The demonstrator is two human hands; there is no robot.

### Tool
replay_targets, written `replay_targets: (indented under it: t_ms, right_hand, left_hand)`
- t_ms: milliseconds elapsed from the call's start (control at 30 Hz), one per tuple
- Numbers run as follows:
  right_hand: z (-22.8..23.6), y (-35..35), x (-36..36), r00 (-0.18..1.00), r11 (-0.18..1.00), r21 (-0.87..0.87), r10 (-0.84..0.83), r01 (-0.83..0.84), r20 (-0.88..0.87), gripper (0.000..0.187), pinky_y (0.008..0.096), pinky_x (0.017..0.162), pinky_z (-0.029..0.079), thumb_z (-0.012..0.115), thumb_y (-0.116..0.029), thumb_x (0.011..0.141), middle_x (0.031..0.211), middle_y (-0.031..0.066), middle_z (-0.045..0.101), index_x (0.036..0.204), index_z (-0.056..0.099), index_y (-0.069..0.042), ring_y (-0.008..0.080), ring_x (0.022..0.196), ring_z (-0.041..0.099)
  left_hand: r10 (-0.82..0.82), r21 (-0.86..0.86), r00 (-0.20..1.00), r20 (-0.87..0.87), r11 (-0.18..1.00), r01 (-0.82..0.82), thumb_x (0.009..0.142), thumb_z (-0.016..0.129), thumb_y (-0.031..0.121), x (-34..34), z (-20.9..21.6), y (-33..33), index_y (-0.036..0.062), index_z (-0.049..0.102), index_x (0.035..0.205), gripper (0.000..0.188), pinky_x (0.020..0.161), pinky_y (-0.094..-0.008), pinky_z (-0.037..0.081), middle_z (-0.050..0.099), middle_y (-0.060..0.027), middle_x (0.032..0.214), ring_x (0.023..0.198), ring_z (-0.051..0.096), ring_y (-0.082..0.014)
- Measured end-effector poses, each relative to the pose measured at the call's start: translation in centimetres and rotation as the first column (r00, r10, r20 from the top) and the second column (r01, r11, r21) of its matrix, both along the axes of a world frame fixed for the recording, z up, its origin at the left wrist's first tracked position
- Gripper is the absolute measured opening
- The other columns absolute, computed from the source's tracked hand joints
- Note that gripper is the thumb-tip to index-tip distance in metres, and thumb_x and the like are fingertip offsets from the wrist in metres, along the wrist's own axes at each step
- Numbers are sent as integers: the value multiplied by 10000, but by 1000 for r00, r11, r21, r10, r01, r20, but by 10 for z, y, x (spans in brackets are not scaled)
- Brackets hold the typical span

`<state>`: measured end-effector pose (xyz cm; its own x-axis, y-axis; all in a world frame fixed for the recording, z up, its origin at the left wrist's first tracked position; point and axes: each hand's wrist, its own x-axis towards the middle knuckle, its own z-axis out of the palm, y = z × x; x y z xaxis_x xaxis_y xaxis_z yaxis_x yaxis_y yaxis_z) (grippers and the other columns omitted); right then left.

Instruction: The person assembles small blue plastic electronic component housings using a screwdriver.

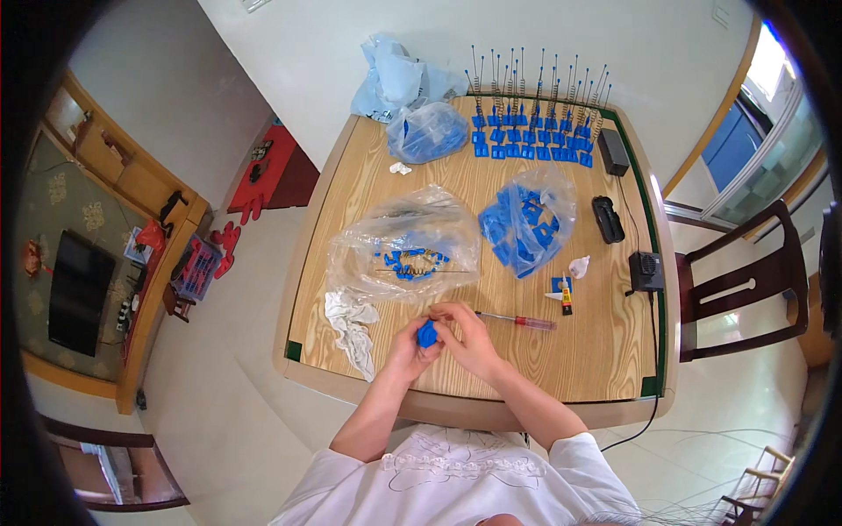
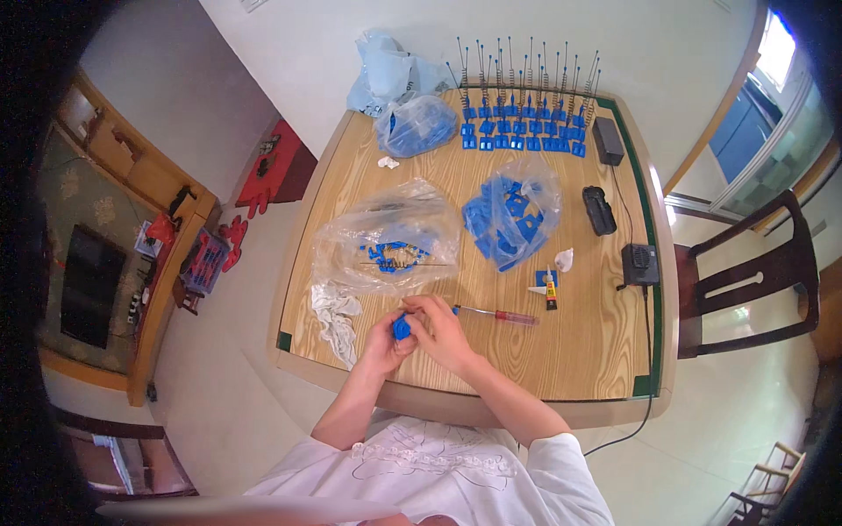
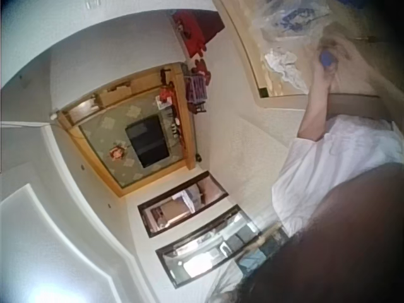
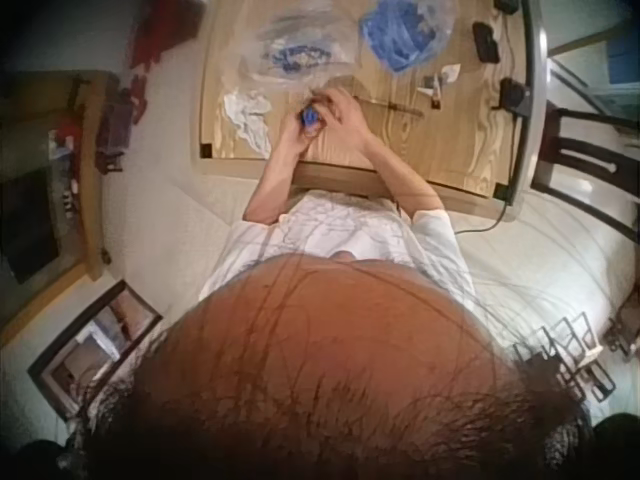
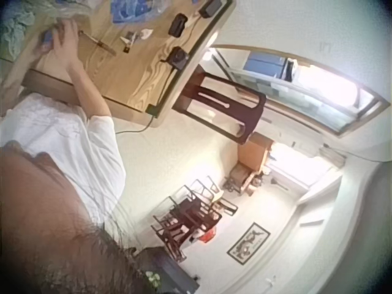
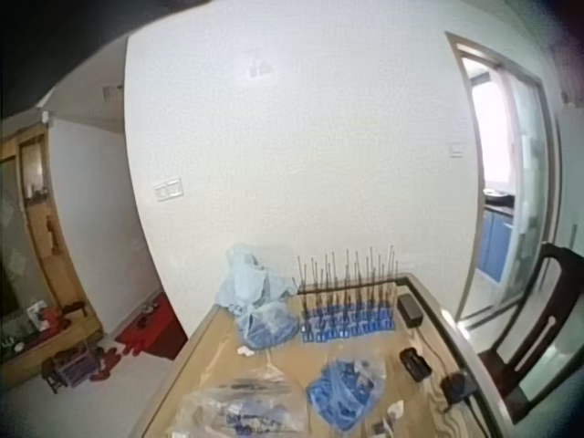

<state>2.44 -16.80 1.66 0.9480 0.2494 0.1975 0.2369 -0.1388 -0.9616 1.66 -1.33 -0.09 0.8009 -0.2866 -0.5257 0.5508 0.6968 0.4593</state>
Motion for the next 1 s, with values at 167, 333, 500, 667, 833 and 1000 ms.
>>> replay_targets:
  t_ms: [167,333,500,667,833,1000]
  right_hand:
    - [19,-2,-5,969,983,-107,168,-151,179,420,390,939,427,670,-98,807,1154,148,564,1202,543,-30,315,1073,542]
    - [15,-6,-4,961,961,-103,264,-256,77,392,386,921,441,671,-101,810,1145,148,570,1186,572,-48,309,1059,549]
    - [9,-9,2,950,947,-83,312,-310,16,371,373,888,462,688,-110,800,1101,135,579,1154,592,-59,296,1026,564]
    - [3,-11,8,986,995,-45,94,-89,140,328,379,848,464,722,-97,758,1009,113,571,1055,592,-55,303,978,564]
    - [0,-2,0,969,998,-51,36,-24,243,316,368,830,474,736,-64,743,1018,115,571,1020,587,-52,297,967,572]
    - [-8,2,-4,943,998,-58,28,-10,332,297,355,795,487,738,-37,743,1013,119,579,998,586,-52,292,938,586]
  left_hand:
    - [70,66,996,-50,996,-67,960,397,294,-9,-3,6,57,523,976,269,349,-241,302,520,-53,662,414,429,-136]
    - [48,224,998,42,973,-57,934,386,222,-10,14,8,89,488,1032,194,343,-231,279,562,-64,742,442,424,-108]
    - [-62,434,994,94,901,15,937,377,233,-8,31,5,82,470,1041,206,345,-227,280,589,-88,802,467,444,-106]
    - [35,246,956,292,963,-111,944,499,152,-18,29,1,60,479,1192,265,578,-223,460,600,-64,955,730,570,-102]
    - [-28,446,899,437,875,-190,906,554,8,-24,23,5,37,496,1248,348,766,-248,482,597,-37,1060,924,575,-104]
    - [-125,587,840,528,768,-255,891,564,-26,-29,26,12,29,523,1245,361,846,-254,480,594,-37,1107,991,573,-101]
